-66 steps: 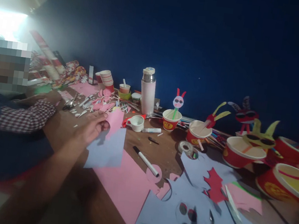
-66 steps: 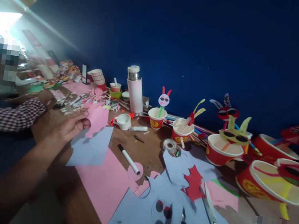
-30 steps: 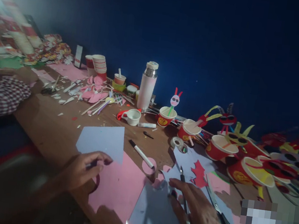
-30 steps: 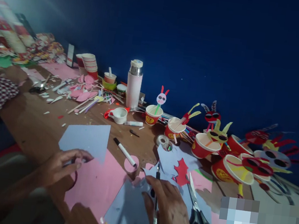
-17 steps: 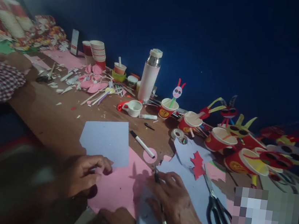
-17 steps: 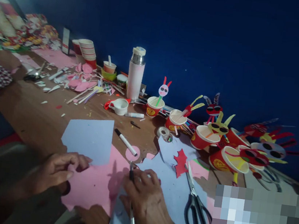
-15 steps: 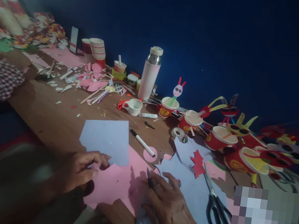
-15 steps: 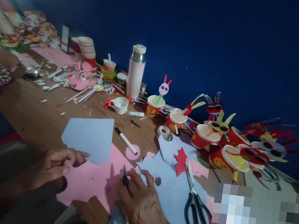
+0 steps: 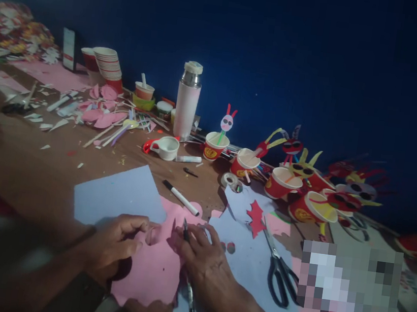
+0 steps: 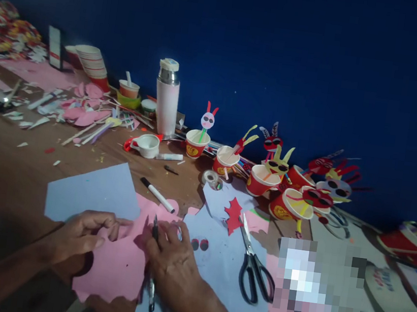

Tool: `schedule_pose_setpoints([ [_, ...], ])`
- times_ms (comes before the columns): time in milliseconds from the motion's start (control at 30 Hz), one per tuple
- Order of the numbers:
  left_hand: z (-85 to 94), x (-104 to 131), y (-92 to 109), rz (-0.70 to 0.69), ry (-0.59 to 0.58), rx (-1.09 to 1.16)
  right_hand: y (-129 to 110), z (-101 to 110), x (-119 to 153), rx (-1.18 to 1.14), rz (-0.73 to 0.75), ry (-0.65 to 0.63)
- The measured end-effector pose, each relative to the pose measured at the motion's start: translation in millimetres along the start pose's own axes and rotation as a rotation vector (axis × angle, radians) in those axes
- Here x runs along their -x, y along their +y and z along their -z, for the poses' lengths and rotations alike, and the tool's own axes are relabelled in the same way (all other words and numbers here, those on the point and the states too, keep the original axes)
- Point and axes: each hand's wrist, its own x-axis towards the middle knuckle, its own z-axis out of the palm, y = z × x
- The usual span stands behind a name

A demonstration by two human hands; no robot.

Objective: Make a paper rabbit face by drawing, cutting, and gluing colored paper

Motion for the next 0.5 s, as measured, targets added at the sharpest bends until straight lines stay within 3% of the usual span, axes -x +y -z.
schedule_pose_setpoints([
  [133, 7.6, -4, 8, 0.024, 0.007, -0.079, 7, 1, 30, 0.016, -0.004, 0.212],
  [200, 13.8, -6, 7, 0.011, 0.102, -0.097, 10, -3, 51, 0.077, 0.022, 0.293],
  [333, 17.5, -11, 1, 0.051, 0.297, -0.080, 9, -16, 78, 0.085, -0.003, 0.320],
  [500, 2.0, -21, 4, 0.068, 0.190, -0.124, 3, -17, 66, 0.040, -0.110, 0.267],
])
